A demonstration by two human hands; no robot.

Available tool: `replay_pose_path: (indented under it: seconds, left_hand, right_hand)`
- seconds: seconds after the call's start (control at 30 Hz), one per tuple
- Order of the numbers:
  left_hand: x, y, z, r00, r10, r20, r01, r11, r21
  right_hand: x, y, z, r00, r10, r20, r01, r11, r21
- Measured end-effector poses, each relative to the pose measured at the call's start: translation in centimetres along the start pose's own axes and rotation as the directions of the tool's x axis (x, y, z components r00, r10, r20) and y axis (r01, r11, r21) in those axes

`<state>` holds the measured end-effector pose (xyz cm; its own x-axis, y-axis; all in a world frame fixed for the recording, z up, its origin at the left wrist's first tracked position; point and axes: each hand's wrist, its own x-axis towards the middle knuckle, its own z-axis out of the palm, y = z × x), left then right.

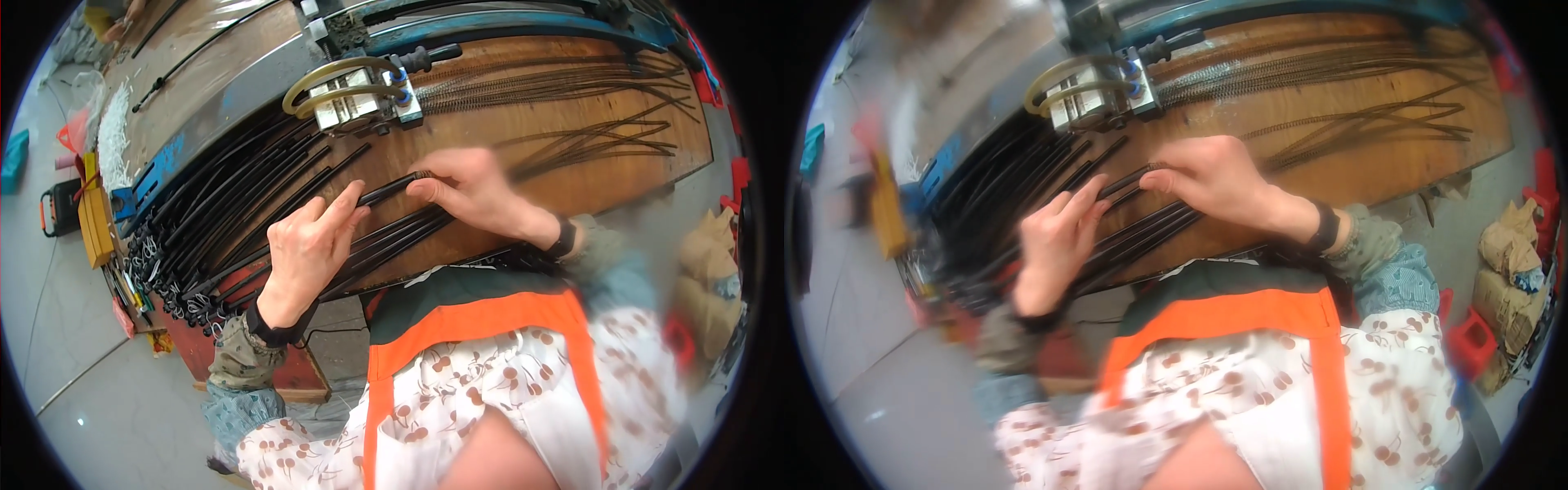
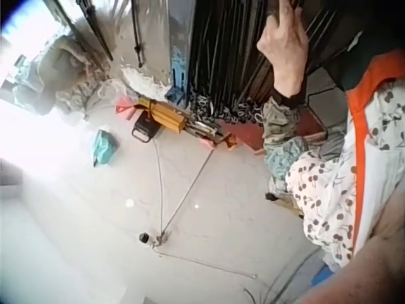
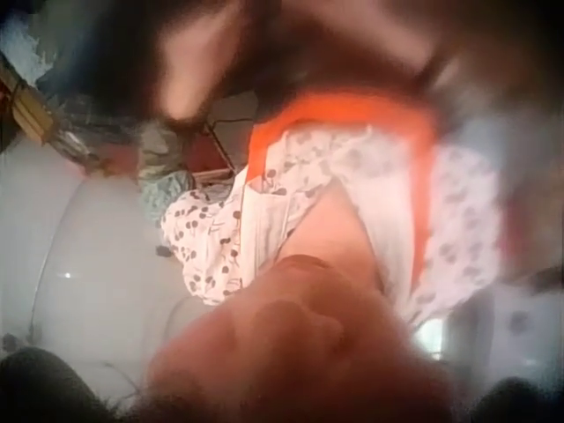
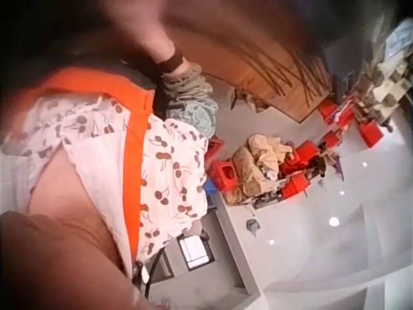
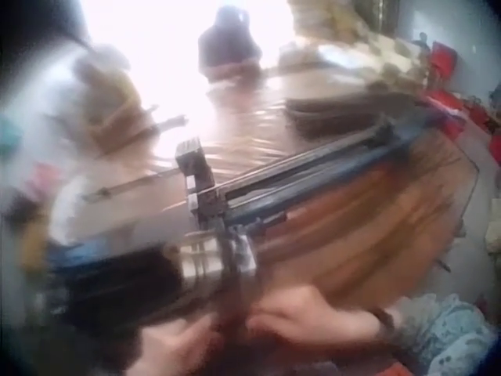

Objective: The person is assembling black cables by aligning them in a metal jig.

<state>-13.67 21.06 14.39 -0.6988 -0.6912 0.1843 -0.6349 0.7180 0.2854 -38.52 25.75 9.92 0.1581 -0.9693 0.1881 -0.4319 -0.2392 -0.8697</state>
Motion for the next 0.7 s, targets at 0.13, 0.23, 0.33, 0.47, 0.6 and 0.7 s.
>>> replay_pose_path:
  seconds: [0.13, 0.23, 0.33, 0.47, 0.6, 0.7]
  left_hand:
    - [0.5, 0.6, -0.3, 0.999, 0.024, -0.039, -0.025, 0.999, -0.021]
    - [1.1, 1.3, -1.0, 0.999, 0.032, -0.018, -0.033, 0.999, -0.013]
    - [2.2, 2.3, -2.2, 0.995, 0.065, 0.072, -0.073, 0.991, 0.114]
    - [5.5, 3.8, -2.2, 0.981, 0.113, 0.158, -0.152, 0.955, 0.256]
    - [8.9, 1.7, -6.8, 0.980, 0.199, -0.020, -0.177, 0.910, 0.376]
    - [13.1, 0.5, -8.8, 0.945, 0.327, 0.019, -0.306, 0.859, 0.411]
  right_hand:
    - [-0.2, 0.6, 0.0, 0.993, -0.036, -0.109, 0.042, 0.998, 0.054]
    - [0.6, 0.3, -1.6, 0.896, -0.417, -0.153, 0.317, 0.841, -0.439]
    - [1.4, -0.2, -4.0, 0.750, -0.662, -0.014, 0.496, 0.576, -0.650]
    - [2.6, 2.5, -3.6, 0.682, -0.731, -0.015, 0.572, 0.547, -0.611]
    - [2.1, 6.5, -12.9, 0.844, -0.467, -0.265, 0.134, 0.661, -0.739]
    - [2.1, 10.4, -16.3, 0.797, -0.401, -0.451, -0.014, 0.735, -0.678]
